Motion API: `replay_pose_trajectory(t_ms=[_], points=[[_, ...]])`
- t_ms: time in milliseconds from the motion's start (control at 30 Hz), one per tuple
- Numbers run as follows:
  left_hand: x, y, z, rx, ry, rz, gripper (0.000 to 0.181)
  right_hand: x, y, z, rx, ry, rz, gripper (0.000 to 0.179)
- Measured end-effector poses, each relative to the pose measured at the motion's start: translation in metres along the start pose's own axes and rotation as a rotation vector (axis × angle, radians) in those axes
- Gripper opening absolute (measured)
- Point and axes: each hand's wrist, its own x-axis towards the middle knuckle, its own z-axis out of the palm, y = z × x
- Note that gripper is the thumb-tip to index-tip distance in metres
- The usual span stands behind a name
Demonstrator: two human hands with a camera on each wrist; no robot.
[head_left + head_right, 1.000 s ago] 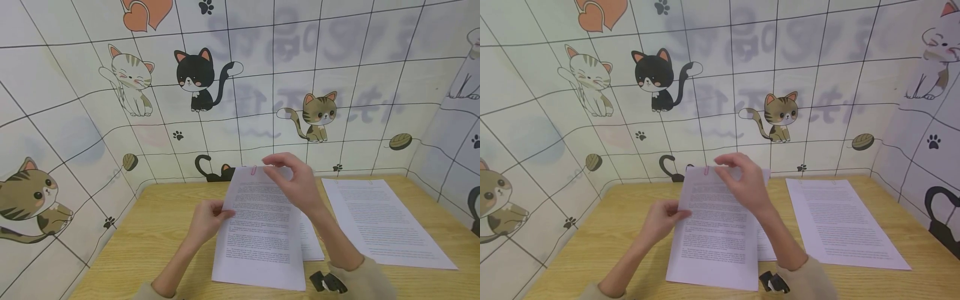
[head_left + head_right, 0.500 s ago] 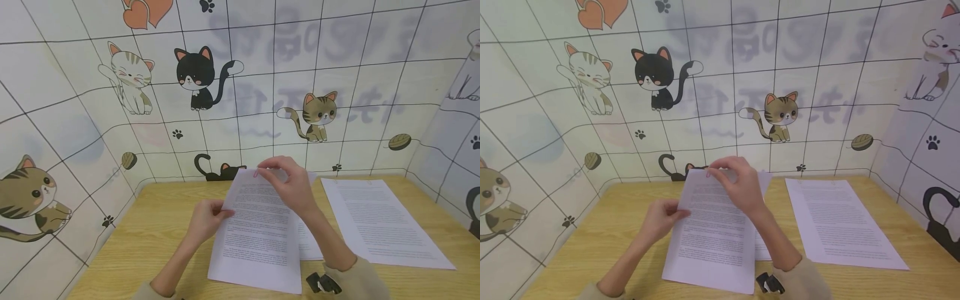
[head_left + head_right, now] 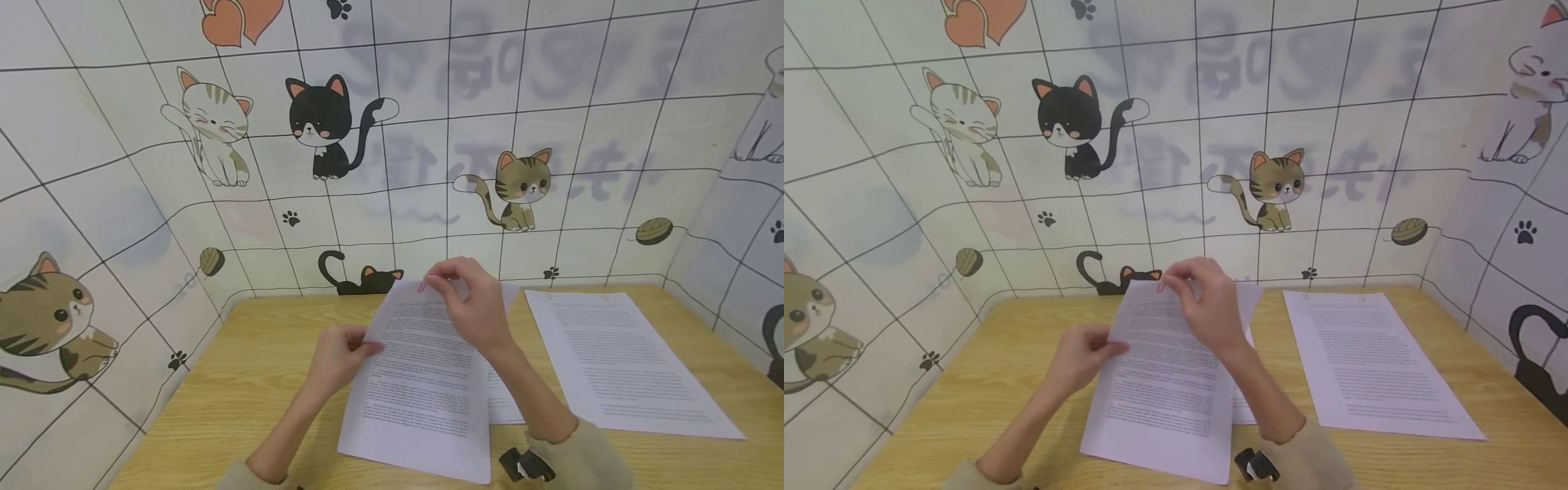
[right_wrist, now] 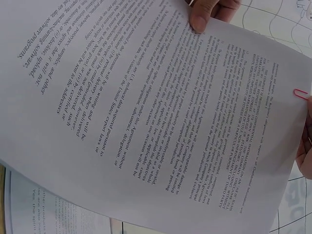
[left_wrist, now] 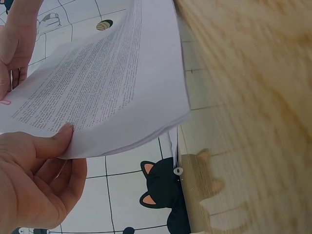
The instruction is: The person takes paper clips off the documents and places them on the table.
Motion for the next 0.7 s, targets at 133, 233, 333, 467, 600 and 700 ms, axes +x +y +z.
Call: replay_pose_trajectory(t_ms=[133,233,333,467,600,700], points=[[-0.0003,-0.0002,0.0001,-0.003,0.001,-0.001,0.012,-0.0008,0.0007,0.0013,-0.003,0.009,-0.018,0.009],[-0.0002,-0.0004,0.0000,-0.003,0.006,-0.007,0.013,-0.0013,0.0019,0.0017,-0.004,0.014,-0.035,0.007],[0.0001,-0.0005,0.0000,-0.006,0.005,-0.015,0.013,-0.0013,0.0030,0.0031,0.013,0.025,-0.048,0.005],[0.0000,-0.0002,0.0001,-0.016,-0.002,-0.019,0.013,-0.0014,0.0041,0.0057,0.038,0.041,-0.059,0.006],[-0.0003,0.0005,0.0001,-0.014,0.000,-0.016,0.013,-0.0022,0.0048,0.0063,0.046,0.052,-0.063,0.009],[-0.0006,0.0011,0.0000,-0.013,0.000,-0.018,0.013,-0.0026,0.0049,0.0052,0.056,0.058,-0.057,0.007]])
